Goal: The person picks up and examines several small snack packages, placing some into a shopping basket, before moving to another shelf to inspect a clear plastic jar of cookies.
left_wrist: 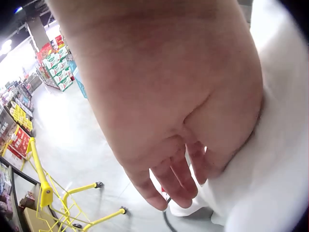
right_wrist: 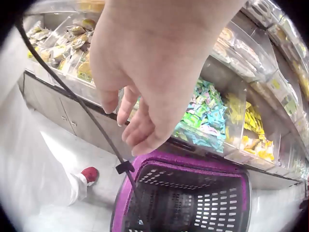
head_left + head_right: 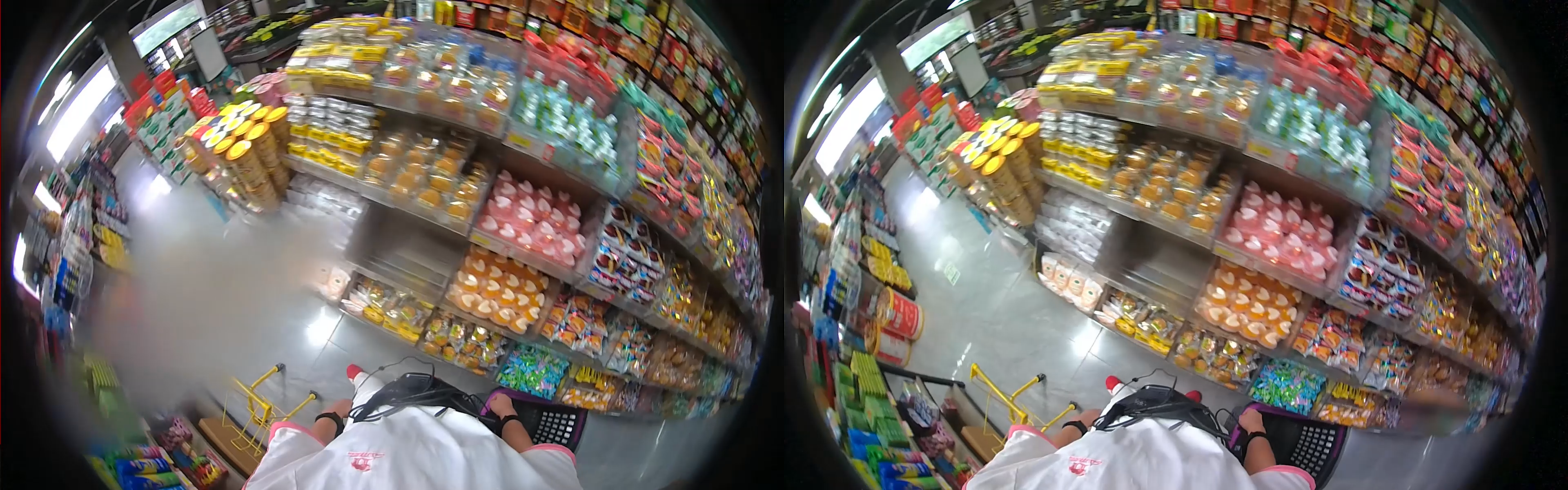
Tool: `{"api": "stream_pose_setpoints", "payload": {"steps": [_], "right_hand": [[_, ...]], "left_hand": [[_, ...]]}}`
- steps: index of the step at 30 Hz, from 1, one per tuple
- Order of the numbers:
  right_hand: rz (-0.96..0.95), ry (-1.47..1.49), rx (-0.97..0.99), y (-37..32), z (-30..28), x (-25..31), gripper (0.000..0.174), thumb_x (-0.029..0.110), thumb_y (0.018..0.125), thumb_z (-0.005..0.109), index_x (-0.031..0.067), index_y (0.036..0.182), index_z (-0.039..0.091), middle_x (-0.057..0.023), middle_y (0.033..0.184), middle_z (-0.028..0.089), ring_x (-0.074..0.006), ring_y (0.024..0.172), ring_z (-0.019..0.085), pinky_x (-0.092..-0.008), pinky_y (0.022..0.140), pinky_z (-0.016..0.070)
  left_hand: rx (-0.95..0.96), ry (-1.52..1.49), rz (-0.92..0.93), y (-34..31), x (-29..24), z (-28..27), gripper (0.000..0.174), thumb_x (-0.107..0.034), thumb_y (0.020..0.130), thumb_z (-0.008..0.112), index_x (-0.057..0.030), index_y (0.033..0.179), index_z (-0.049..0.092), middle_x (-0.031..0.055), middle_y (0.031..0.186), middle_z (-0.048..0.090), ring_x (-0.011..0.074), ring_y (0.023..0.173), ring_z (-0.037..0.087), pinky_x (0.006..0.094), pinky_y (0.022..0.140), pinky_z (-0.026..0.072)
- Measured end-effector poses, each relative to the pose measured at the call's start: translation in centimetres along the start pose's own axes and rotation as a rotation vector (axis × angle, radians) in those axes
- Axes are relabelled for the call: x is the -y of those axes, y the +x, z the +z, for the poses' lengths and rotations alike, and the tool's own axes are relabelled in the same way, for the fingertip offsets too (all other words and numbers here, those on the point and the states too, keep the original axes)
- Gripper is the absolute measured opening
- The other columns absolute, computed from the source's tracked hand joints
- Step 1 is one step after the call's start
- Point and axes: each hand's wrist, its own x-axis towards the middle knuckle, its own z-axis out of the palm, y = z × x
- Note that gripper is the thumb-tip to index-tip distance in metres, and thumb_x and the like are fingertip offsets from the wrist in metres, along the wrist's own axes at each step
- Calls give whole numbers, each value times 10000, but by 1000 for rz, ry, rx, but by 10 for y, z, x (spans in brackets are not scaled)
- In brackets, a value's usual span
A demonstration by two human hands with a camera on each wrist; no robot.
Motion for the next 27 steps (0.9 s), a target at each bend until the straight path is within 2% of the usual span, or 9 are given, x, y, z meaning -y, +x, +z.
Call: {"api": "stream_pose_setpoints", "payload": {"steps": [5, 8, 9, 13, 16, 21, 23, 26, 27], "right_hand": [[-31, -161, 84, 39, 48, 13, 280, 260, 672, 547, 20, 768, 655, -188, 814, 625, -330, 802, 599, -384, 729, 472], [-61, -259, 232, 18, 46, 85, 281, 194, 723, 497, 4, 875, 638, -214, 989, 578, -353, 941, 552, -408, 825, 434], [-215, -352, 258, 7, 44, 109, 276, 194, 722, 500, 12, 870, 643, -207, 975, 585, -353, 936, 556, -404, 819, 438], [-169, -182, 172, 6, 93, 171, 254, 212, 689, 522, 36, 813, 656, -184, 911, 609, -346, 884, 576, -406, 791, 447], [-237, -247, 282, -24, 95, 248, 243, 205, 698, 514, 34, 805, 649, -183, 900, 612, -340, 875, 582, -418, 790, 445], [-387, -300, 214, 40, 185, 257, 230, 180, 724, 501, 67, 868, 640, -198, 891, 610, -352, 863, 584, -414, 774, 456], [-393, -299, 240, 8, 156, 308, 233, 210, 748, 489, 63, 854, 635, -188, 901, 607, -352, 875, 572, -412, 762, 454], [-448, -301, 211, 8, 143, 357, 234, 219, 757, 490, 55, 847, 629, -182, 901, 606, -351, 881, 566, -407, 758, 453], [-474, -308, 194, 13, 142, 365, 232, 216, 755, 494, 51, 848, 627, -182, 898, 607, -351, 881, 565, -405, 759, 453]], "left_hand": [[-6, -84, -169, 5, 50, -6, 354, -294, 735, 526, -17, 937, 616, 225, 1005, 577, 373, 946, 548, 423, 806, 424], [-30, -150, -223, -14, 81, -23, 363, -313, 709, 546, -28, 918, 627, 212, 970, 595, 365, 932, 558, 413, 799, 436], [-34, -187, -233, -30, 80, -40, 364, -316, 703, 549, -31, 915, 629, 209, 963, 598, 363, 927, 560, 413, 794, 439], [36, -239, -282, -35, 148, -52, 355, -311, 725, 521, -33, 916, 631, 199, 957, 605, 349, 932, 566, 411, 788, 450], [-69, -240, -412, -38, 198, -58, 354, -307, 755, 487, -34, 931, 630, 198, 970, 603, 341, 937, 570, 406, 806, 447], [-280, -235, -503, -88, 223, -114, 355, -267, 740, 491, -56, 999, 611, 194, 1040, 579, 343, 991, 534, 400, 838, 434], [-333, -70, -523, -106, 239, -121, 373, -283, 755, 493, -82, 1052, 596, 180, 1118, 548, 342, 1075, 484, 397, 892, 409], [-407, 90, -493, -130, 261, -112, 375, -305, 762, 491, -74, 1038, 595, 191, 1071, 569, 325, 1042, 521, 423, 906, 391], [-333, -24, -575, -134, 265, -110, 399, -324, 752, 504, -85, 1059, 590, 177, 1097, 559, 327, 1065, 501, 411, 913, 390]]}}
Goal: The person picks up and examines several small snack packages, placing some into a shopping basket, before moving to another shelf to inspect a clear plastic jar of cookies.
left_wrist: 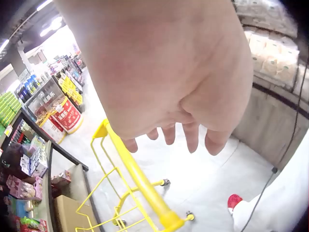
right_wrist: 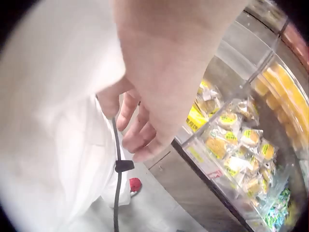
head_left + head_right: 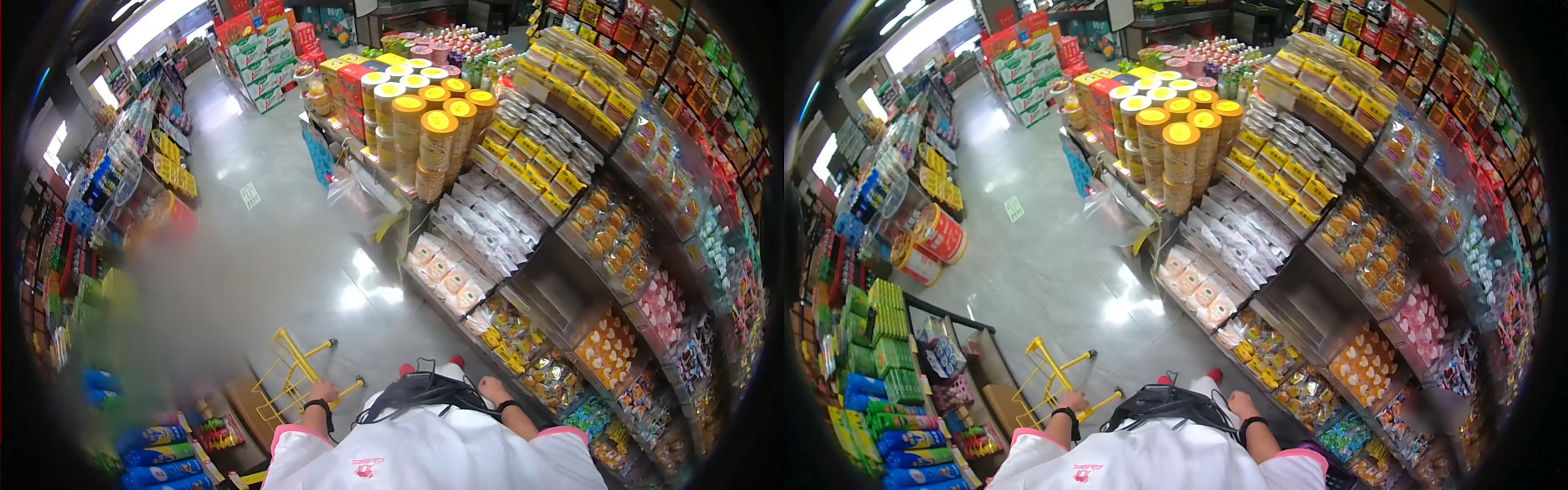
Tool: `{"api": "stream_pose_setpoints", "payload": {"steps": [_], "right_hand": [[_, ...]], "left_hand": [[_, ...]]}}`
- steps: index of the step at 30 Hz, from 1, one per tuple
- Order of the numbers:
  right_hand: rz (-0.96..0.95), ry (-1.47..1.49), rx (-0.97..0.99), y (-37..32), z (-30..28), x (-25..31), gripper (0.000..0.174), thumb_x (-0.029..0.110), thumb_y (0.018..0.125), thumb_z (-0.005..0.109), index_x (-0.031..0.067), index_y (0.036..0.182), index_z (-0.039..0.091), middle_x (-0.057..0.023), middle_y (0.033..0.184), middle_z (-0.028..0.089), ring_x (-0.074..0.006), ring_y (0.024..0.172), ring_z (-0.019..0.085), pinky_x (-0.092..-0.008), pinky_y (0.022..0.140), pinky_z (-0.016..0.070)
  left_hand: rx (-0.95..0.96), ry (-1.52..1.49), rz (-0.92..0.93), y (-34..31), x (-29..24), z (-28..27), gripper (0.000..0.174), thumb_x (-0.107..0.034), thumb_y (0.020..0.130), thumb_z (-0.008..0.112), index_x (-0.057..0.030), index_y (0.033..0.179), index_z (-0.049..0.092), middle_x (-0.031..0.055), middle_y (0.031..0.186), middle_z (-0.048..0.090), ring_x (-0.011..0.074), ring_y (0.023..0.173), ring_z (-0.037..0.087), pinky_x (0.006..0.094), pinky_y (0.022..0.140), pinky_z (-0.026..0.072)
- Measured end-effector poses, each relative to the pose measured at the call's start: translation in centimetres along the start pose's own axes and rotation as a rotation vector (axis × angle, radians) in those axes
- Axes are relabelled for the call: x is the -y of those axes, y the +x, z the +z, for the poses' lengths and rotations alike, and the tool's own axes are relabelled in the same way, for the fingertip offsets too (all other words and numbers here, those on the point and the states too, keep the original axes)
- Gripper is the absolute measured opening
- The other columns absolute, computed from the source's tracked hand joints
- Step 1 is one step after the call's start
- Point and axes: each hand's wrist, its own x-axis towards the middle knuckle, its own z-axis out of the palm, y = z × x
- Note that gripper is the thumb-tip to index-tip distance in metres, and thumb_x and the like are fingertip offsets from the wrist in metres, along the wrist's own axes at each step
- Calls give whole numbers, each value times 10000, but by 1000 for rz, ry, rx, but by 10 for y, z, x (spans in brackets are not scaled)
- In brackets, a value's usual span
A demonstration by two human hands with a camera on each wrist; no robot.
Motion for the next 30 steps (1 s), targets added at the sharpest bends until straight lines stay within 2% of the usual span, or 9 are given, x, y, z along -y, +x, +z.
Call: {"api": "stream_pose_setpoints", "payload": {"steps": [2, 7, 9, 17, 18, 21, 22, 26, 30], "right_hand": [[-55, -9, -14, 16, -16, 19, 233, 214, 750, 501, 45, 855, 622, -179, 893, 610, -345, 875, 569, -395, 758, 455], [-190, 76, -38, 67, -58, 80, 215, 177, 755, 511, 29, 882, 602, -196, 863, 610, -353, 845, 578, -394, 754, 456], [-235, 150, -52, 82, -79, 117, 209, 159, 759, 510, 21, 893, 593, -201, 841, 609, -345, 826, 583, -390, 735, 460], [-416, 115, -29, 182, -125, 238, 237, 167, 766, 518, 22, 937, 595, -213, 808, 612, -335, 782, 602, -376, 701, 471], [-430, 56, 32, 200, -120, 244, 272, 216, 762, 547, 26, 949, 595, -184, 830, 617, -293, 771, 603, -353, 687, 471], [-549, 33, 215, 234, -117, 275, 291, 238, 756, 553, 23, 947, 600, -186, 852, 618, -285, 793, 605, -351, 700, 472], [-575, -19, 228, 243, -116, 288, 308, 249, 753, 555, 23, 958, 598, -185, 850, 618, -283, 802, 605, -345, 709, 471], [-596, 45, 201, 261, -120, 331, 288, 244, 748, 555, 22, 925, 601, -162, 828, 623, -277, 782, 605, -344, 699, 470], [-633, -28, 183, 291, -107, 346, 255, 231, 737, 541, 24, 874, 600, -168, 804, 618, -298, 753, 599, -358, 670, 465]], "left_hand": [[203, -148, -201, -6, 12, 6, 452, -363, 731, 528, -106, 1100, 578, 148, 1151, 539, 331, 1112, 460, 386, 925, 388], [157, -361, -194, -1, 48, 122, 447, -388, 725, 527, -66, 1025, 606, 168, 1029, 599, 309, 959, 568, 392, 842, 432], [342, -437, -339, -8, 40, 134, 424, -383, 727, 518, -69, 994, 618, 153, 1011, 610, 294, 934, 576, 387, 795, 441], [467, -637, -18, 14, 31, 110, 337, -257, 792, 526, -18, 1023, 584, 143, 953, 612, 206, 793, 616, 324, 682, 491], [396, -1189, -471, 22, 33, 116, 319, -258, 788, 516, -5, 966, 593, 139, 918, 612, 198, 765, 608, 323, 621, 487], [170, -1067, -633, 27, 6, -4, 316, -259, 788, 494, -1, 950, 577, 115, 886, 611, 185, 735, 600, 323, 575, 471], [184, -968, -504, 57, 33, 22, 325, -270, 777, 486, 2, 936, 566, 88, 795, 615, 181, 660, 595, 305, 536, 452], [-201, -1281, -564, 81, 28, -33, 283, -269, 770, 471, -21, 804, 601, 84, 684, 610, 188, 580, 589, 286, 503, 444], [171, -1208, -519, 123, 71, -7, 282, -274, 765, 492, -19, 799, 606, 110, 824, 622, 184, 712, 606, 304, 587, 471]]}}
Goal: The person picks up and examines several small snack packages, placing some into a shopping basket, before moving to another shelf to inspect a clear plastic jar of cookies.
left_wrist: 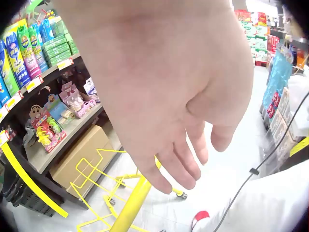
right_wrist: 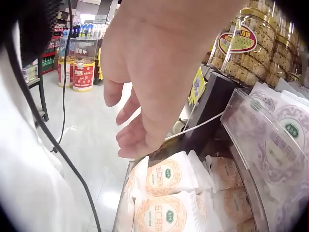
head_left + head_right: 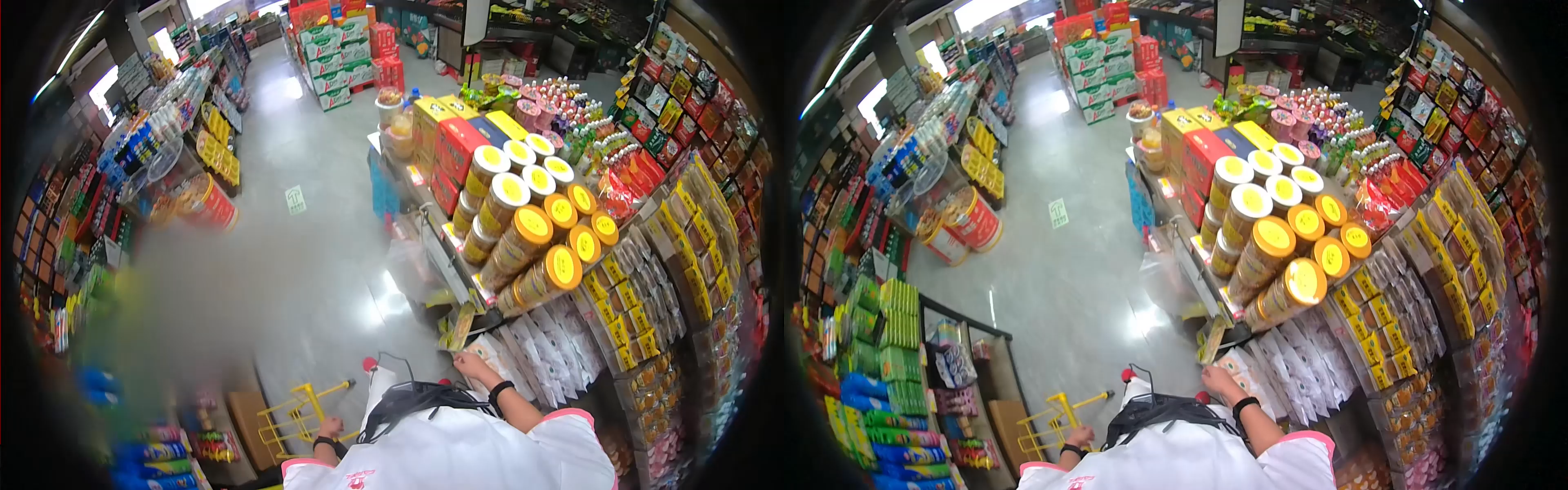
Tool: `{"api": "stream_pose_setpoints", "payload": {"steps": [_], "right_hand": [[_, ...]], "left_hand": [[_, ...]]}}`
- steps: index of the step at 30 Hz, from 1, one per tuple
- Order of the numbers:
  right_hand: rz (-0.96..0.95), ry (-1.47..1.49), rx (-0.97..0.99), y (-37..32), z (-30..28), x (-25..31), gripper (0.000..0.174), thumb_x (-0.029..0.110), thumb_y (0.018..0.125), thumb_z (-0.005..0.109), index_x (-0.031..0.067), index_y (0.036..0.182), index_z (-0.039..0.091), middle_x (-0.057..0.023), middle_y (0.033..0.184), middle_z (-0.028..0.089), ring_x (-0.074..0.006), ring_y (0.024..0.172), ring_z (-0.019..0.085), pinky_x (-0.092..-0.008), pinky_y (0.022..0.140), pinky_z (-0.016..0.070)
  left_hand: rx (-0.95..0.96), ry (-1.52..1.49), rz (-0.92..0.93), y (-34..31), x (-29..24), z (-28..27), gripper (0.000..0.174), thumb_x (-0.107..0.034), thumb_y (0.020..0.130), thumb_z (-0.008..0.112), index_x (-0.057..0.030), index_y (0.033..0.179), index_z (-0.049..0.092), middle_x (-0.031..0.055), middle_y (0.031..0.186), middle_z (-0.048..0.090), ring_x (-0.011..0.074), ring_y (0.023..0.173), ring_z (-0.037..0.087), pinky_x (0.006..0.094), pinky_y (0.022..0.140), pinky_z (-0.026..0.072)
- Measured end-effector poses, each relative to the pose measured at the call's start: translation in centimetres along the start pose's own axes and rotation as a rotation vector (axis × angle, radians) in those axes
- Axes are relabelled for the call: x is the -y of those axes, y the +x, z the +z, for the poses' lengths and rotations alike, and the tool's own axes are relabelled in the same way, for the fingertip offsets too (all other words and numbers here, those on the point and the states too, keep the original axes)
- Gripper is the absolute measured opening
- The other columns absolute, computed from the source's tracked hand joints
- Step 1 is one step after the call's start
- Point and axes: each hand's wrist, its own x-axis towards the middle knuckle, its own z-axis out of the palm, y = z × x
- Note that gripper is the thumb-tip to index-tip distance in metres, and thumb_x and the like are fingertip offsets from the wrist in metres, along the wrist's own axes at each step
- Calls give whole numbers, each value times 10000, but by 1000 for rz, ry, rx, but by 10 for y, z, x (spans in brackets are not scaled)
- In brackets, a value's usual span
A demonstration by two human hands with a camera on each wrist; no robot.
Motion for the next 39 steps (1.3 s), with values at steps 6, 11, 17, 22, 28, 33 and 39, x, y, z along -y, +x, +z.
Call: {"api": "stream_pose_setpoints", "payload": {"steps": [6, 11, 17, 22, 28, 33, 39], "right_hand": [[282, -242, -10, 23, 42, -28, 290, 229, 741, 458, 29, 861, 631, -205, 872, 610, -369, 824, 582, -428, 731, 456], [554, -309, 214, 47, 86, -33, 353, 266, 732, 461, 23, 918, 639, -216, 948, 600, -351, 900, 578, -412, 809, 443], [592, 244, -812, 58, 23, 102, 400, 137, 766, 511, 31, 1147, 453, -257, 980, 548, -404, 938, 516, -429, 787, 421], [352, -183, -1343, 32, -109, 234, 403, 69, 789, 522, 36, 1179, 429, -190, 1070, 481, -371, 965, 465, -416, 839, 377], [308, -401, -1539, 29, -200, 309, 486, 83, 755, 584, 39, 1208, 412, -180, 1250, 354, -336, 1041, 447, -411, 871, 364], [480, -533, -1503, 49, -228, 308, 632, 111, 723, 625, 31, 1269, 317, -230, 1327, 218, -396, 1172, 304, -466, 959, 282], [378, -324, -1525, 59, -237, 285, 622, 97, 719, 636, 29, 1245, 312, -260, 1340, 148, -441, 1206, 233, -472, 982, 256]], "left_hand": [[267, 529, 78, 62, -58, -84, 250, -271, 733, 545, -57, 847, 607, 115, 890, 620, 230, 807, 596, 344, 676, 483], [236, 1226, 514, 113, -159, -186, 245, -258, 707, 578, -100, 893, 608, 109, 920, 617, 271, 853, 584, 368, 730, 485], [57, 887, 332, 306, -268, -302, 154, -206, 738, 528, -85, 807, 594, 59, 763, 597, 229, 644, 573, 346, 604, 484], [-144, 831, 839, 150, -494, -235, 334, -251, 781, 518, 0, 995, 571, 206, 958, 598, 358, 947, 553, 392, 797, 443], [445, 689, 1287, -3, -620, -78, 291, -169, 812, 517, -1, 1050, 536, 189, 964, 600, 306, 907, 583, 358, 773, 465], [695, 842, 1606, -91, -641, 11, 380, -141, 815, 529, -9, 1159, 436, 206, 1057, 533, 319, 969, 532, 368, 836, 426], [757, 1010, 1636, -122, -628, 37, 540, -101, 794, 517, -39, 1281, 292, 234, 1124, 463, 376, 1037, 458, 398, 869, 391]]}}
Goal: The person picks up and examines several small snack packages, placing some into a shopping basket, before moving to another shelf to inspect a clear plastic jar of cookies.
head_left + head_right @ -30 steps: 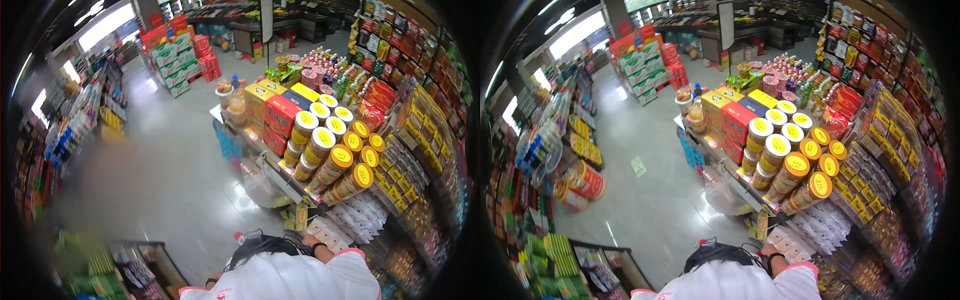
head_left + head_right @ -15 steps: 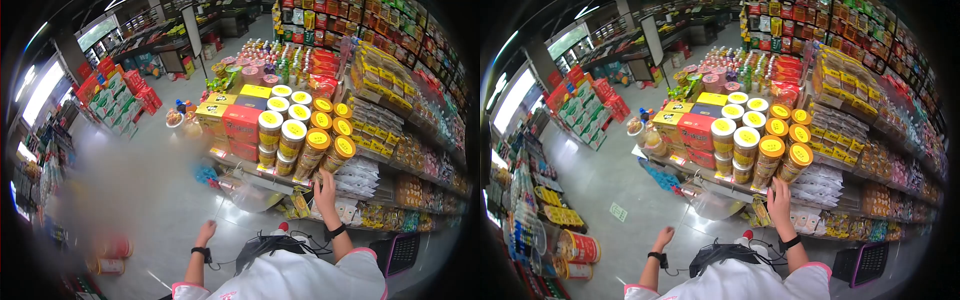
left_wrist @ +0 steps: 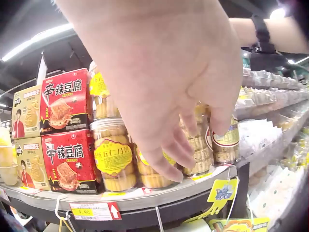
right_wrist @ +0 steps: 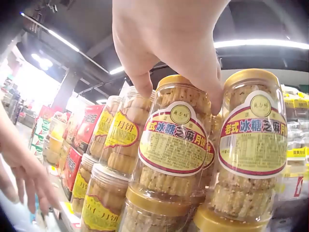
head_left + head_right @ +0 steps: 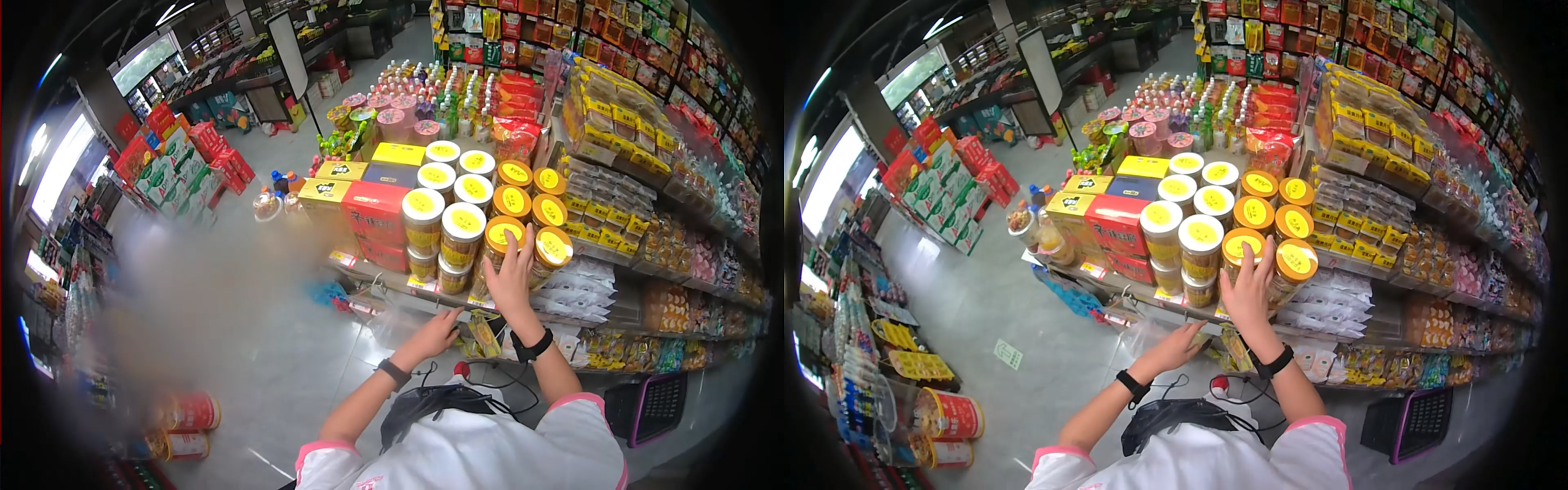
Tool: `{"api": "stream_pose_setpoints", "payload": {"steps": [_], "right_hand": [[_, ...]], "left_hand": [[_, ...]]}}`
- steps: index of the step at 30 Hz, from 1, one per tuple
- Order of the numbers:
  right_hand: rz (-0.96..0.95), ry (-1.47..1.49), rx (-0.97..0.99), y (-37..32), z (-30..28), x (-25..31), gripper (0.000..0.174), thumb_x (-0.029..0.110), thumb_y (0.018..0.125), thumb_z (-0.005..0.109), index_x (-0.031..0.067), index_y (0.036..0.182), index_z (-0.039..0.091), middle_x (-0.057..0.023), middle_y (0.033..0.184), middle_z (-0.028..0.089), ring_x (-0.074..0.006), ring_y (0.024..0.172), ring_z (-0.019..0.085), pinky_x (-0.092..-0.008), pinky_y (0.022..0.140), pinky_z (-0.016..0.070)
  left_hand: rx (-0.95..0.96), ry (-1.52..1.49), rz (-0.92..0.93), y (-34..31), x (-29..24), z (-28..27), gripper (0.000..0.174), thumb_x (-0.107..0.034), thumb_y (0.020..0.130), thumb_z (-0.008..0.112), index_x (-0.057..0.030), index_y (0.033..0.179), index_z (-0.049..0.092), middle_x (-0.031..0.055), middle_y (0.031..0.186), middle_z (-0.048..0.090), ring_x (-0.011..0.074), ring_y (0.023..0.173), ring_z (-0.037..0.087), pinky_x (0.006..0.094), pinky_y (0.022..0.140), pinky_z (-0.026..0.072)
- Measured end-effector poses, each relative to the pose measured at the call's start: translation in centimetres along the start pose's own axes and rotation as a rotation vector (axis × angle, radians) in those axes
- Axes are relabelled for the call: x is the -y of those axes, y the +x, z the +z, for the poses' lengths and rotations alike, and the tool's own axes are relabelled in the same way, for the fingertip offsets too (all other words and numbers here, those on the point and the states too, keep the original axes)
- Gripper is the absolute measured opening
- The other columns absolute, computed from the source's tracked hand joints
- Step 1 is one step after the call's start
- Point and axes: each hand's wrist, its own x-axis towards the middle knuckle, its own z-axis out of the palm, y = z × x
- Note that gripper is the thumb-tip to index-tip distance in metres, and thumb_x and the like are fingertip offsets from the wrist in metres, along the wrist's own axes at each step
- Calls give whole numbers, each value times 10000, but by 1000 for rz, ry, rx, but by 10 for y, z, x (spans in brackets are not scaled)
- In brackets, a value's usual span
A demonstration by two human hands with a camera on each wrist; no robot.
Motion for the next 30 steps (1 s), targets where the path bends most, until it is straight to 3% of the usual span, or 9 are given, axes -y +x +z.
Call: {"api": "stream_pose_setpoints", "payload": {"steps": [2, 5, 8, 14, 17, 22, 23, 27, 30], "right_hand": [[80, 122, -14, -1, 7, -4, 609, 89, 718, 643, 53, 1235, 325, -259, 1337, 148, -440, 1201, 247, -456, 976, 274], [179, 213, -45, -3, 15, -7, 593, 94, 706, 664, 84, 1213, 356, -245, 1316, 203, -429, 1183, 286, -441, 965, 296], [204, 267, -101, -5, 14, -10, 566, 85, 682, 687, 83, 1164, 392, -224, 1292, 261, -405, 1172, 319, -436, 962, 302], [-99, 320, -173, -31, 7, -15, 564, 32, 623, 716, 90, 1105, 429, -215, 1284, 292, -405, 1155, 352, -454, 926, 352], [-180, 263, -58, -30, 2, -21, 586, 36, 623, 720, 104, 1124, 424, -226, 1283, 293, -403, 1147, 368, -452, 916, 367], [-205, 304, -70, -30, -9, -15, 604, 61, 596, 745, 109, 1115, 441, -227, 1252, 338, -411, 1107, 409, -443, 900, 380], [-215, 307, -67, -33, -14, -12, 606, 72, 589, 753, 108, 1109, 445, -226, 1243, 351, -412, 1103, 414, -441, 898, 382], [-235, 349, -148, -41, -39, 2, 634, 134, 557, 782, 77, 1095, 454, -224, 1196, 401, -384, 1074, 448, -407, 891, 386], [21, 602, -75, -35, -59, 8, 623, 115, 583, 765, 56, 1110, 437, -208, 1173, 421, -308, 1056, 480, -367, 881, 397]], "left_hand": [[-55, -11, 55, 3, -4, 2, 587, -100, 791, 517, -53, 1308, 244, 237, 1093, 469, 382, 1002, 474, 414, 838, 409], [-71, -89, 64, 15, -16, -7, 644, -71, 781, 530, -46, 1335, 202, 232, 1229, 396, 374, 1115, 413, 383, 927, 357], [-165, -95, 136, 32, -38, -18, 666, -54, 775, 532, -36, 1341, 181, 232, 1265, 366, 365, 1159, 382, 377, 948, 342], [-257, -181, 190, 48, -47, -22, 653, -56, 765, 559, -3, 1310, 203, 227, 1219, 402, 325, 1150, 413, 358, 944, 344], [-213, -216, 137, 51, -46, -26, 635, -49, 750, 583, 2, 1280, 236, 226, 1196, 414, 321, 1123, 434, 356, 924, 358], [-243, -355, 170, 61, -45, -25, 727, -37, 688, 645, 23, 1280, 229, 212, 1235, 376, 339, 1176, 378, 358, 962, 322], [-272, -226, 221, 63, -41, -24, 724, -53, 671, 668, 7, 1268, 263, 195, 1223, 392, 329, 1155, 399, 360, 950, 335], [-161, -317, 231, 61, -43, -23, 759, -108, 642, 712, 1, 1255, 278, 185, 1193, 418, 301, 1125, 421, 346, 929, 353], [-210, -423, 166, 32, -85, -50, 837, -180, 627, 759, 3, 1263, 247, 186, 1174, 426, 258, 1121, 424, 331, 916, 363]]}}
